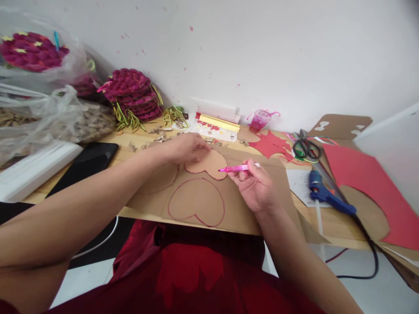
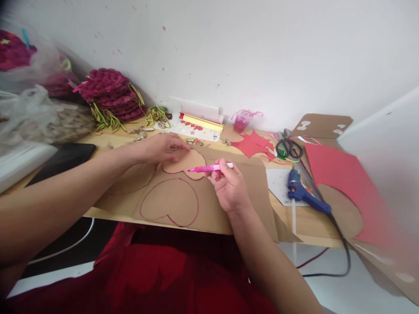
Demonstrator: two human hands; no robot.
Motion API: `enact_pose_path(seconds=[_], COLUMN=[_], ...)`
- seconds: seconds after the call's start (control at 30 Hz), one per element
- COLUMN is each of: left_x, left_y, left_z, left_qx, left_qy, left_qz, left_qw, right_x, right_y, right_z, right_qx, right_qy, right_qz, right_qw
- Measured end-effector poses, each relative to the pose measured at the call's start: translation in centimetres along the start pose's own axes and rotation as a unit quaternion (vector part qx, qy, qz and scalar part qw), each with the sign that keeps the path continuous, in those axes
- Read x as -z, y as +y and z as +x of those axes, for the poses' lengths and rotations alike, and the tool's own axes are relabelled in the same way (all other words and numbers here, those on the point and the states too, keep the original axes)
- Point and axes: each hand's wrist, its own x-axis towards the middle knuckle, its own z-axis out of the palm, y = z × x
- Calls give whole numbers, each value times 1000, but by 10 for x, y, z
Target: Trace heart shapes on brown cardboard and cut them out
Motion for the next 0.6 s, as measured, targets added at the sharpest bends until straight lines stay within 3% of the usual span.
enact_pose_path(seconds=[0.33, 0.47, 0.6], left_x=[-2, -10, -20], left_y=[-1, 5, 18], left_z=[0, -4, -27], left_qx=[-28, -47, -73], left_qy=[10, 51, 94], left_qz=[9, 59, 125], left_qw=[1000, 996, 985], right_x=[-3, -2, -2], right_y=[1, 1, 1], right_z=[0, 0, 1], right_qx=[17, 7, 2], right_qy=[2, 7, 22], right_qz=[-38, -39, -22], right_qw=[999, 999, 1000])
